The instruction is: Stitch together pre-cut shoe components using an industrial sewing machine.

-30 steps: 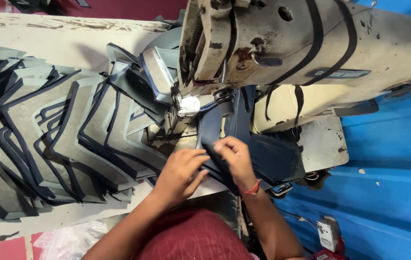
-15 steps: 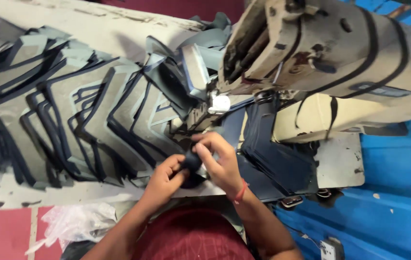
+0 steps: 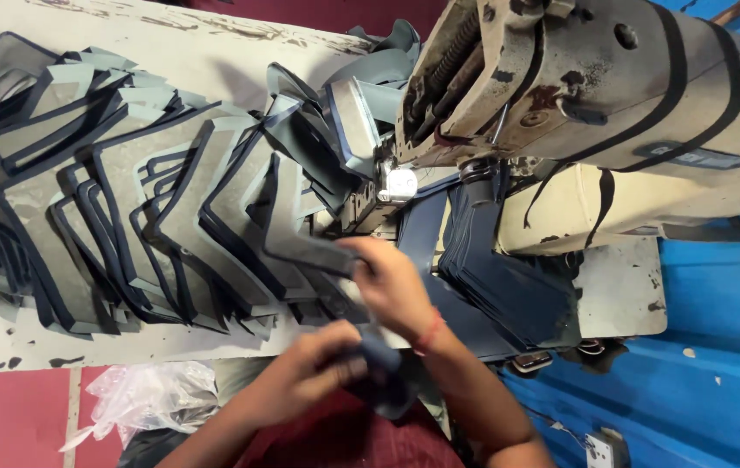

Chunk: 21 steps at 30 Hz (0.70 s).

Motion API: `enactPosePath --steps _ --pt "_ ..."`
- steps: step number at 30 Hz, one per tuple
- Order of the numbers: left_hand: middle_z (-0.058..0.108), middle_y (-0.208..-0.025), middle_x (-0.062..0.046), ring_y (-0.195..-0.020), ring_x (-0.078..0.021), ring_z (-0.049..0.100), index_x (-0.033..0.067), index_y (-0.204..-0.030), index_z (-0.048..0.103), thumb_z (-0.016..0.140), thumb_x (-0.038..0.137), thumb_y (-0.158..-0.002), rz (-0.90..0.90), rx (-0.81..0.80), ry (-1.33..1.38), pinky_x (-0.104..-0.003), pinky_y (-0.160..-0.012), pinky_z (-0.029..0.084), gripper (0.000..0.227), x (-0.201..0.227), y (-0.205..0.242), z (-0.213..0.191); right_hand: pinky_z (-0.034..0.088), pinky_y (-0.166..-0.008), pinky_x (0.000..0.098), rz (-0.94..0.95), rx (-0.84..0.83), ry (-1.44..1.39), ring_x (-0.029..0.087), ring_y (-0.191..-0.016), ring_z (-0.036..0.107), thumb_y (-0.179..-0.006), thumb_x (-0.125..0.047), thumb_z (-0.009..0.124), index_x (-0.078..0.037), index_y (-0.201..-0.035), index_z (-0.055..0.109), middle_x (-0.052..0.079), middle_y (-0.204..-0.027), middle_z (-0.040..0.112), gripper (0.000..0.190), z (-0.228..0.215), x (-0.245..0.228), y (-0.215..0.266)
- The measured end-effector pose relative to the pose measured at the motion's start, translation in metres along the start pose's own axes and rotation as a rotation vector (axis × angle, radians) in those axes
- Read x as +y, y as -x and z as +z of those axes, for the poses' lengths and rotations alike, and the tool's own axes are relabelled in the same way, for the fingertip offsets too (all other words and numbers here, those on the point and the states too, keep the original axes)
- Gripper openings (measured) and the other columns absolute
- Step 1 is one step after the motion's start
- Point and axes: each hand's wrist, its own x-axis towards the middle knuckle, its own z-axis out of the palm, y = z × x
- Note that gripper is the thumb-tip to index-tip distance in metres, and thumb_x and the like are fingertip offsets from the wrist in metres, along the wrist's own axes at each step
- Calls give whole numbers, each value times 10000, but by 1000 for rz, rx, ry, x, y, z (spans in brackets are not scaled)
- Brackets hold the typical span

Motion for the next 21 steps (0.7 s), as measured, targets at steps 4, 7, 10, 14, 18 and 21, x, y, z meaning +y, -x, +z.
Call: enactPosePath --steps 4,7,10,14,18,21 --pt "720 -1066 -138 -968 -204 681 1 -1180 670 589 123 -1052 -165 323 312 -324 -886 543 194 -31 -16 -10 524 -919 322 -49 121 -414 266 -1019 665 -947 54 540 -2 -1245 646 144 -1118 655 321 -46 -2 27" --pt "735 -1110 -149 -955 -211 705 21 -1247 624 533 145 -1034 -237 624 733 -364 -849 566 263 -37 -27 -22 456 -895 261 38 89 -685 185 -972 587 -956 89 508 15 -1222 677 127 -1099 618 323 -43 2 49" --pt "725 -1099 -140 -929 -241 720 39 -1251 598 487 228 -1013 -298 744 906 -415 -809 585 324 -14 -38 -28 480 -873 254 -48 -85 -496 189 -955 623 -834 134 509 1 -1177 704 115 -1029 645 416 -26 0 58" --pt "739 -1062 -152 -904 -243 726 18 -1220 596 478 289 -1009 -316 719 902 -412 -820 589 363 0 -37 -26 474 -745 254 40 -39 -442 177 -838 606 -813 153 497 -9 -1160 711 104 -1006 663 439 -23 -10 57" --pt "738 -1108 -144 -972 -193 701 -3 -1230 606 538 141 -1019 -213 680 672 -346 -892 547 264 -6 -35 -28 507 -727 265 18 -7 -322 188 -822 639 -799 158 511 -21 -1169 704 108 -1043 669 453 -26 -19 50" --pt "752 -1075 -140 -952 -175 690 -23 -1176 632 544 127 -1043 -178 715 598 -333 -883 538 219 -17 -29 -26 519 -757 284 -35 16 -291 209 -861 651 -811 165 517 -29 -1180 704 113 -1044 665 457 -17 -18 53"
